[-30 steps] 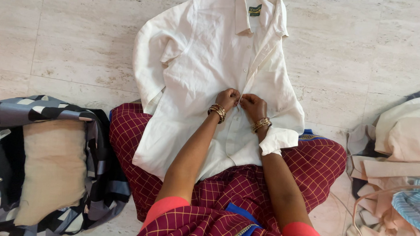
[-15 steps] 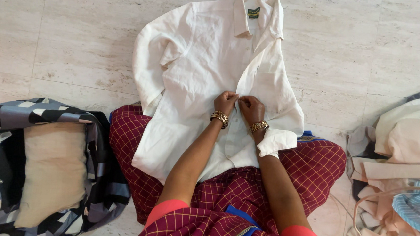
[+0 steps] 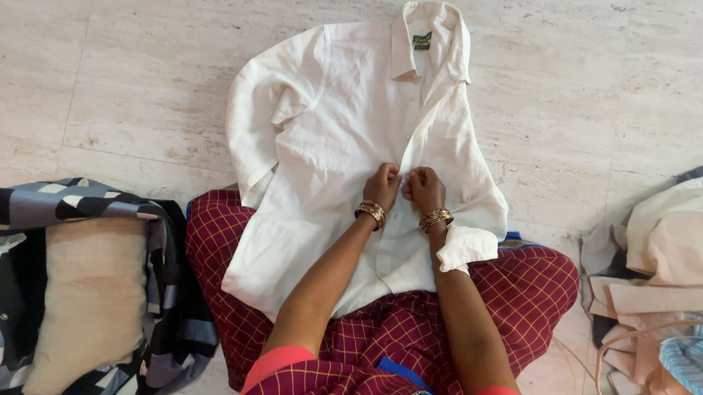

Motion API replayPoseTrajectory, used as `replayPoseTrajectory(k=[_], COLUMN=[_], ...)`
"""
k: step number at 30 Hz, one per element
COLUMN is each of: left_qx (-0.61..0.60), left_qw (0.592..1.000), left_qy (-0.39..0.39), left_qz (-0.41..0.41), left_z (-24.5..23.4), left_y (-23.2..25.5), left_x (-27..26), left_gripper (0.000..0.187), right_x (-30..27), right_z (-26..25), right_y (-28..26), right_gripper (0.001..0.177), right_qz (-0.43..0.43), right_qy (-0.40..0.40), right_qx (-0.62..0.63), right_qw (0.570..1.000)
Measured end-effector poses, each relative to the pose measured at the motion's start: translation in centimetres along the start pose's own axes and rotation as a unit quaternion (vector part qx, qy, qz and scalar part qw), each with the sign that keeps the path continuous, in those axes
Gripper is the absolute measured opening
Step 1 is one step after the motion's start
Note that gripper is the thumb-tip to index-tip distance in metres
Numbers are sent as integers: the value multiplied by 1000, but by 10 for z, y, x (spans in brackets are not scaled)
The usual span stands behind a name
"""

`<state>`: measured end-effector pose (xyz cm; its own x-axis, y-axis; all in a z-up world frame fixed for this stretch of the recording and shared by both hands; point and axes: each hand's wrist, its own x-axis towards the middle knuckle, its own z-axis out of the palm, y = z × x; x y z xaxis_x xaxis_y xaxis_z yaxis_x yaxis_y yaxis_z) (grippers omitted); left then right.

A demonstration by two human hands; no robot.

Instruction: The person buttons a white shirt while sitting on the floor, then folds the shirt into a rectangle and places it into a bag before taking out a blue striped shirt.

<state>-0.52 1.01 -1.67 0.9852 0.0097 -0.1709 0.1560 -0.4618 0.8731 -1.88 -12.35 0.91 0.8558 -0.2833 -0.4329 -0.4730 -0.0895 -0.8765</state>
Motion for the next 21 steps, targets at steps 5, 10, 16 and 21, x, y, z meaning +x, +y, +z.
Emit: replayPoseTrajectory(k=[5, 10, 16, 21], left_qx=[28, 209, 409, 431], left_qw=[997, 975, 903, 894], left_qy=[-65, -18, -50, -50], left_qz=[7, 75, 124, 111], left_z=[1, -34, -104, -107], left_y=[11, 30, 12, 17], left_x=[-16, -7, -29, -52], left_gripper=[21, 26, 60, 63], right_x=[29, 57, 23, 13], right_z=[-1, -3, 5, 4], right_y=[-30, -40, -78, -82], right_gripper=[40, 28, 29, 25], right_qz=[-195, -112, -32, -12], right_qy=[177, 125, 125, 120], right_qx=[-254, -291, -215, -267], right_qw=[931, 942, 968, 956])
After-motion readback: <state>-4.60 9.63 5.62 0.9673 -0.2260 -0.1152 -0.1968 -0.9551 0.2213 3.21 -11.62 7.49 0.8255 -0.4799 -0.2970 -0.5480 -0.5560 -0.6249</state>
